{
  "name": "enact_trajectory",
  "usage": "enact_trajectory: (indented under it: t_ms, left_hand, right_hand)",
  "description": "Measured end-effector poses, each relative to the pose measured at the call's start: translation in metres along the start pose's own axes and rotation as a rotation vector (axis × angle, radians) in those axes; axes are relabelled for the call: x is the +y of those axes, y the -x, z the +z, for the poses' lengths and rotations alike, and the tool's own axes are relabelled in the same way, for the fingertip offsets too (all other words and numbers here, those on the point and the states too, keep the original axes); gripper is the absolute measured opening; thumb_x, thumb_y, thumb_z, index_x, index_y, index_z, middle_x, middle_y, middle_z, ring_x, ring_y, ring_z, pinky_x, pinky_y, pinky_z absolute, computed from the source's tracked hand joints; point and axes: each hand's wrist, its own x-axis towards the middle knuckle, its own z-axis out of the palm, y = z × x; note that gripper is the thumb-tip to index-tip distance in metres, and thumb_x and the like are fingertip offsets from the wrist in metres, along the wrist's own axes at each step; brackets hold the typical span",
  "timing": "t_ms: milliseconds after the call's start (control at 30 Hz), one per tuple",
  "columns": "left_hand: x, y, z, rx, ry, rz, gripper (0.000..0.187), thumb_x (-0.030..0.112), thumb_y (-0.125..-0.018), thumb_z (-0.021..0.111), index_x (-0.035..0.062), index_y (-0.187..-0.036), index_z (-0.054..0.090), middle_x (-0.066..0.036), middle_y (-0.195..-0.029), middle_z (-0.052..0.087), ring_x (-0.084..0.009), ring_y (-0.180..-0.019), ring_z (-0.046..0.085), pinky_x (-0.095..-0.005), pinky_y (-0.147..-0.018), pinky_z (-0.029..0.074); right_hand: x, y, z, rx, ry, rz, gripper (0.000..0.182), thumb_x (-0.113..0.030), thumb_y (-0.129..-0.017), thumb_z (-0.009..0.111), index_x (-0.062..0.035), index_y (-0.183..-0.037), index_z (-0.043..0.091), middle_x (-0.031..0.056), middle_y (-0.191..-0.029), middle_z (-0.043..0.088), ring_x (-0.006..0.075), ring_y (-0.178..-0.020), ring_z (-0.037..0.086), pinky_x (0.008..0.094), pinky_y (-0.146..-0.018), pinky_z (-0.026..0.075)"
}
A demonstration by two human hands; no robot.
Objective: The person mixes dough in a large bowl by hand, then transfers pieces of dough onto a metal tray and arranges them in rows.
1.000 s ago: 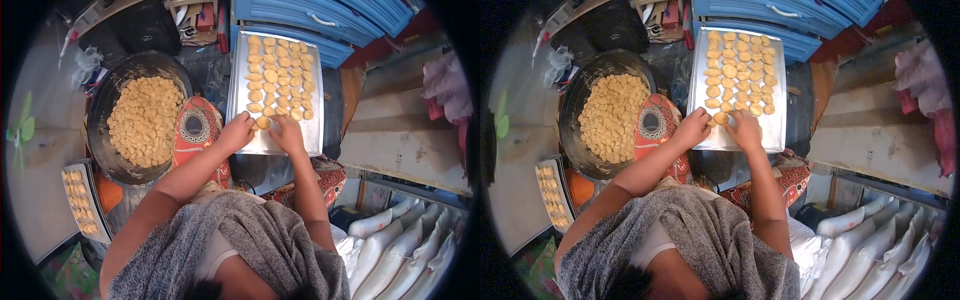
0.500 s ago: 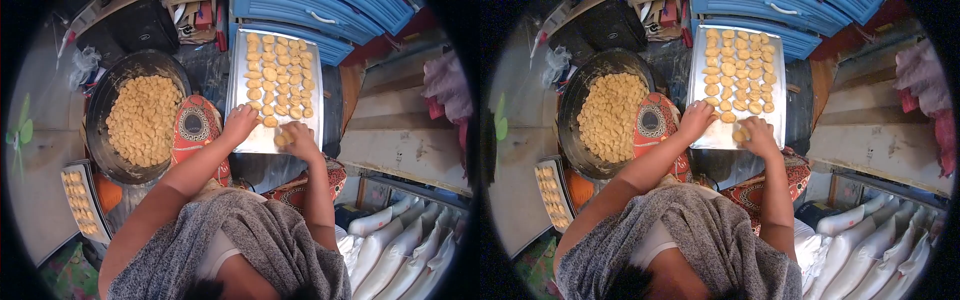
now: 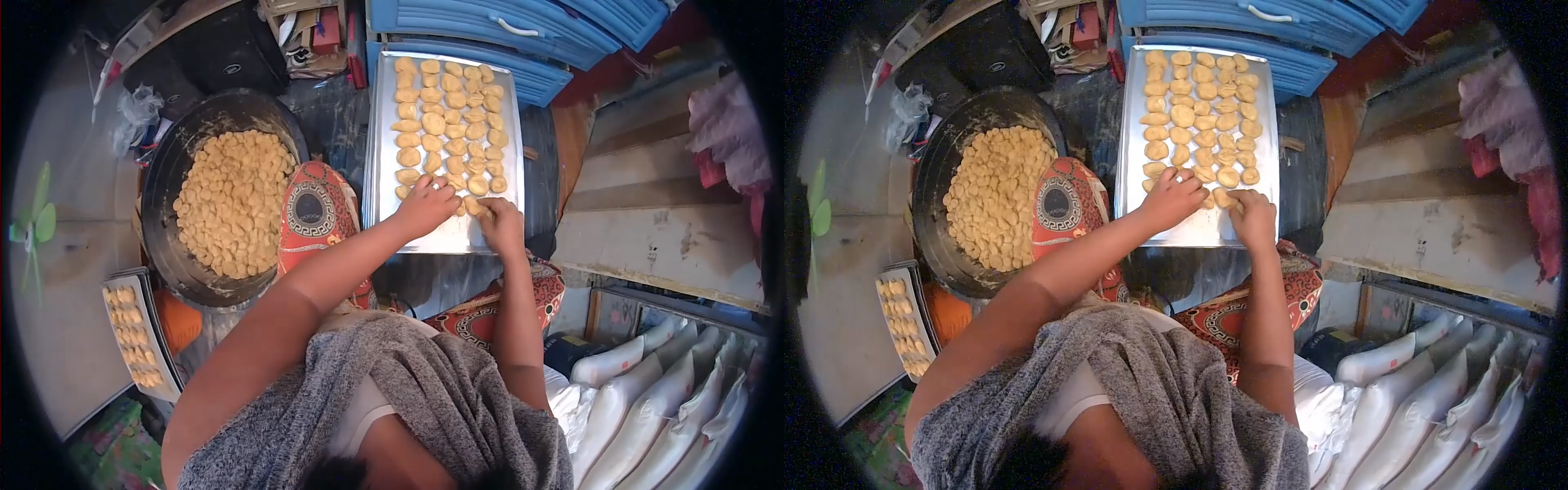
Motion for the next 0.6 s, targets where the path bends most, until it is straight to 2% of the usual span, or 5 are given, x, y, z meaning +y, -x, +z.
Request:
enact_trajectory:
  t_ms: [67,133,300,500,600]
  left_hand:
    - [0.001,-0.003,0.005,-0.033,0.023,-0.079,0.014,0.022,-0.072,0.062,0.0129,-0.084,0.061,-0.001,-0.083,0.053,-0.0195,-0.096,0.049,-0.0357,-0.083,0.036]
    - [0.004,-0.005,0.005,-0.029,0.017,-0.089,0.015,0.022,-0.073,0.062,0.0125,-0.084,0.061,-0.002,-0.084,0.053,-0.0199,-0.095,0.049,-0.0361,-0.083,0.036]
    - [0.005,0.002,-0.015,0.019,0.056,-0.136,0.018,0.024,-0.073,0.064,0.0114,-0.086,0.060,-0.003,-0.088,0.053,-0.0214,-0.094,0.050,-0.0379,-0.084,0.035]
    - [-0.006,0.025,-0.062,-0.177,0.093,-0.380,0.027,0.020,-0.073,0.066,0.0093,-0.095,0.058,-0.006,-0.096,0.052,-0.0251,-0.100,0.049,-0.0392,-0.085,0.037]
    - [-0.015,0.040,-0.065,-0.246,0.193,-0.442,0.022,0.015,-0.073,0.064,0.0069,-0.092,0.057,-0.011,-0.090,0.054,-0.0311,-0.085,0.057,-0.0425,-0.076,0.045]
  right_hand:
    - [0.012,-0.002,0.007,0.041,-0.058,0.005,0.037,-0.018,-0.069,0.071,-0.0106,-0.104,0.061,0.0087,-0.094,0.059,0.0293,-0.087,0.057,0.0394,-0.075,0.043]
    - [0.006,-0.003,0.005,0.078,-0.300,0.201,0.035,-0.017,-0.069,0.071,-0.0085,-0.101,0.062,0.0108,-0.094,0.059,0.0301,-0.089,0.057,0.0387,-0.076,0.046]
    - [0.000,0.012,-0.013,0.067,-0.153,0.215,0.027,-0.012,-0.069,0.068,-0.0058,-0.094,0.064,0.0148,-0.091,0.059,0.0305,-0.085,0.059,0.0379,-0.075,0.047]
    - [0.016,0.004,-0.015,0.140,-0.162,0.318,0.022,-0.007,-0.071,0.063,-0.0053,-0.093,0.064,0.0153,-0.089,0.059,0.0308,-0.081,0.059,0.0363,-0.073,0.048]
    - [0.017,-0.001,-0.007,0.197,-0.198,0.195,0.025,-0.006,-0.071,0.063,-0.0026,-0.096,0.063,0.0155,-0.088,0.059,0.0306,-0.080,0.059,0.0356,-0.072,0.048]
